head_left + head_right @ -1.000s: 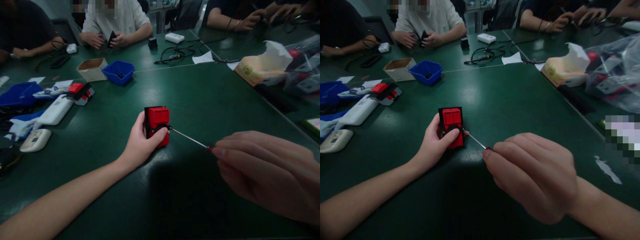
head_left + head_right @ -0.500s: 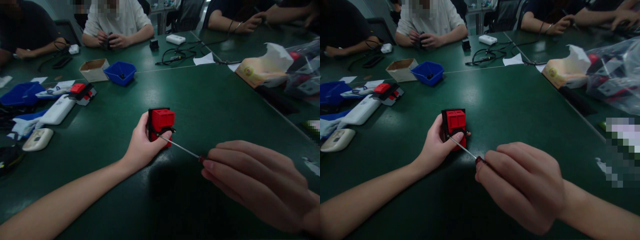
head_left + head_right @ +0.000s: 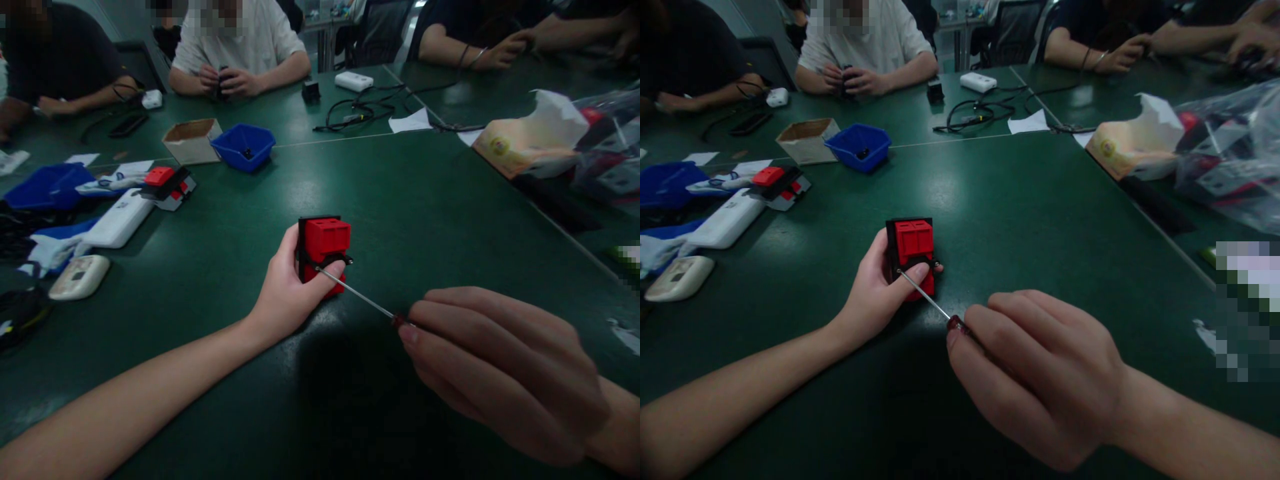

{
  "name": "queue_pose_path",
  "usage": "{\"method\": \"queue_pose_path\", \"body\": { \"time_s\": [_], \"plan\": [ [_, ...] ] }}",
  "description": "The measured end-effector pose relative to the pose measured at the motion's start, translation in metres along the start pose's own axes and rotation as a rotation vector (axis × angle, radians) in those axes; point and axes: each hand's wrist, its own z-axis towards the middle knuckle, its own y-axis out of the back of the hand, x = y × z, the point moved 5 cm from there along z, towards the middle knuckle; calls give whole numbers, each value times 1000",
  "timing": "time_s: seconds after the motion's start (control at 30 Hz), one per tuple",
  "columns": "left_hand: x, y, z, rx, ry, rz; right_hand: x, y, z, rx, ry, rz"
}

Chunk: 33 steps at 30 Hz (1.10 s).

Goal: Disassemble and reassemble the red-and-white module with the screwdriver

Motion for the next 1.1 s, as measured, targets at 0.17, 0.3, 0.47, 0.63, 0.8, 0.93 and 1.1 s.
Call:
{"method": "queue_pose_path", "body": {
  "time_s": [0.17,0.3,0.47,0.63,0.8,0.93,1.1],
  "plan": [
    [-1,0,-1,-1,-4,15,0,0,-5,31,6,10],
    [-1,1,-2,2,-16,31,-1,0,-2,12,4,19],
    [-1,0,-2,3,-46,49,-2,1,2,45,2,55],
    [-3,0,-1,2,-62,66,0,1,3,24,-46,60],
    [-5,0,-1,6,-82,82,2,0,3,-36,-31,86],
    [-6,-1,-2,16,-84,73,0,1,8,-21,-46,55],
    [-5,-2,-2,26,-89,62,3,4,10,-10,-30,51]
  ]
}}
